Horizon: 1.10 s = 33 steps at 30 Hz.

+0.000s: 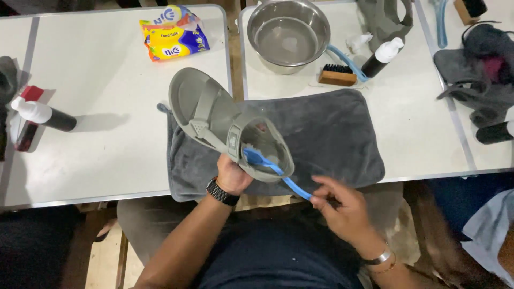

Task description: The person is scrubbing the sole of a grey sandal using a blue toothbrush and a cleaning solution, working over a grey towel on a white table.

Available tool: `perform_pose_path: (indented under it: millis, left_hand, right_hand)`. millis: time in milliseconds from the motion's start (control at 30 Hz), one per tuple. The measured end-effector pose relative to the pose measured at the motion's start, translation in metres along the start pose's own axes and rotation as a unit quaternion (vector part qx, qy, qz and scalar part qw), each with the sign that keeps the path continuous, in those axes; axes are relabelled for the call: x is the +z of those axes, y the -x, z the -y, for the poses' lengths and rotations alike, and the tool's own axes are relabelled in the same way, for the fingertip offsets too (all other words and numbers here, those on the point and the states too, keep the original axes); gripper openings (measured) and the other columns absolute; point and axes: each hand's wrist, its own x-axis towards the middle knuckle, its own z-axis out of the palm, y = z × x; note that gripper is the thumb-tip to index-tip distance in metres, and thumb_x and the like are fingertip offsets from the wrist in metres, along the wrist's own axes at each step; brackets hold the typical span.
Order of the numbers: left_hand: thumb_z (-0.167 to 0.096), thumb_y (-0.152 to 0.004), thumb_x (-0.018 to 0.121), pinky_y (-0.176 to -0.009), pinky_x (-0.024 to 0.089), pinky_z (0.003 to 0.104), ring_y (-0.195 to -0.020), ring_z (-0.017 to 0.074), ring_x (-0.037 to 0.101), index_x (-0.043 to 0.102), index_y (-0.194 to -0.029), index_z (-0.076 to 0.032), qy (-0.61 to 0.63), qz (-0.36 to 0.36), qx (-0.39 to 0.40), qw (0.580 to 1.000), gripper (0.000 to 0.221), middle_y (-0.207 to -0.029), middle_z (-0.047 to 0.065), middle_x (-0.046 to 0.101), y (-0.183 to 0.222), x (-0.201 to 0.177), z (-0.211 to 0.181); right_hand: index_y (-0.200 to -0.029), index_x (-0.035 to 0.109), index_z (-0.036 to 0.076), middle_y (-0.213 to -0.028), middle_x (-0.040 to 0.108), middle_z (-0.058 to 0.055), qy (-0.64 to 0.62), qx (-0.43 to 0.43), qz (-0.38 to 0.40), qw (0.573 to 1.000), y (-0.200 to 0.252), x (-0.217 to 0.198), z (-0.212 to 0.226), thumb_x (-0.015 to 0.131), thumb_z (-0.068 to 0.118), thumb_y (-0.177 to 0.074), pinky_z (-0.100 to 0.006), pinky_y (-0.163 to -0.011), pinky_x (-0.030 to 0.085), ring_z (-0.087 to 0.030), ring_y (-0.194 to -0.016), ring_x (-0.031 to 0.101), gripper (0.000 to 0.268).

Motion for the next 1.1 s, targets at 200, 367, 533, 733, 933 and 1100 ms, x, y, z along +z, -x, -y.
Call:
perform_pose_path:
  millis: [200, 367, 533, 733, 933, 1100]
  left_hand:
    - [-0.034, -0.103, 0.06, -0.11, 0.051, 0.049, -0.123, 0.0323, 0.063, 0.065, -0.133, -0.001, -0.084, 0.033, 0.019, 0.996, 0.045, -0.13, 0.015, 0.068, -0.005, 0.041, -0.021]
    - [-0.041, -0.104, 0.057, -0.099, 0.056, 0.046, -0.115, 0.0302, 0.068, 0.067, -0.131, -0.004, -0.071, -0.025, 0.035, 0.997, 0.047, -0.124, 0.013, 0.072, -0.004, 0.015, -0.022]
    - [-0.044, -0.105, 0.057, -0.108, 0.052, 0.05, -0.121, 0.032, 0.064, 0.066, -0.131, -0.001, -0.093, 0.001, 0.039, 0.995, 0.051, -0.128, 0.015, 0.069, -0.005, 0.001, -0.022]
    - [-0.029, -0.106, 0.054, -0.118, 0.045, 0.044, -0.135, 0.0287, 0.056, 0.048, -0.151, -0.008, -0.359, -0.049, 0.078, 0.929, 0.05, -0.146, 0.012, 0.058, 0.002, -0.017, -0.011]
    - [-0.028, -0.105, 0.053, -0.098, 0.057, 0.044, -0.109, 0.0275, 0.068, 0.069, -0.123, -0.001, -0.297, -0.065, 0.09, 0.948, 0.036, -0.117, 0.013, 0.072, 0.001, -0.009, -0.014]
    - [-0.044, -0.107, 0.053, -0.102, 0.054, 0.053, -0.115, 0.0329, 0.066, 0.07, -0.125, -0.004, -0.1, -0.027, 0.043, 0.994, 0.048, -0.12, 0.015, 0.072, -0.005, 0.007, -0.021]
  right_hand:
    - [-0.159, 0.042, 0.021, -0.08, 0.044, -0.006, 0.381, -0.163, 0.223, 0.882, -0.013, 0.014, 0.014, 0.043, 0.001, -0.096, -0.039, -0.047, 0.03, -0.024, -0.057, 0.039, 0.066]
    - [-0.153, 0.053, 0.026, -0.068, 0.047, 0.0, 0.302, -0.048, 0.216, 0.927, -0.016, 0.015, 0.009, 0.056, 0.02, -0.103, -0.035, -0.047, 0.036, -0.016, -0.056, 0.046, 0.051]
    - [-0.141, 0.068, 0.017, -0.067, 0.042, 0.001, 0.199, -0.004, 0.211, 0.957, -0.016, -0.006, 0.009, 0.059, 0.018, -0.1, -0.028, -0.06, 0.04, -0.015, -0.059, 0.047, 0.042]
    - [-0.141, 0.068, 0.015, -0.071, 0.053, 0.002, 0.13, 0.02, 0.169, 0.977, -0.017, 0.039, -0.006, 0.06, 0.017, -0.101, -0.026, -0.067, 0.044, -0.012, -0.068, 0.052, 0.04]
    - [-0.142, 0.066, 0.012, -0.067, 0.035, 0.002, 0.143, -0.014, 0.188, 0.972, -0.023, 0.038, 0.002, 0.057, 0.018, -0.103, -0.029, -0.058, 0.036, -0.013, -0.06, 0.04, 0.04]
    - [-0.143, 0.066, 0.02, -0.066, 0.044, -0.001, 0.228, -0.02, 0.232, 0.945, -0.017, -0.017, -0.002, 0.06, 0.012, -0.099, -0.03, -0.06, 0.041, -0.017, -0.058, 0.045, 0.045]
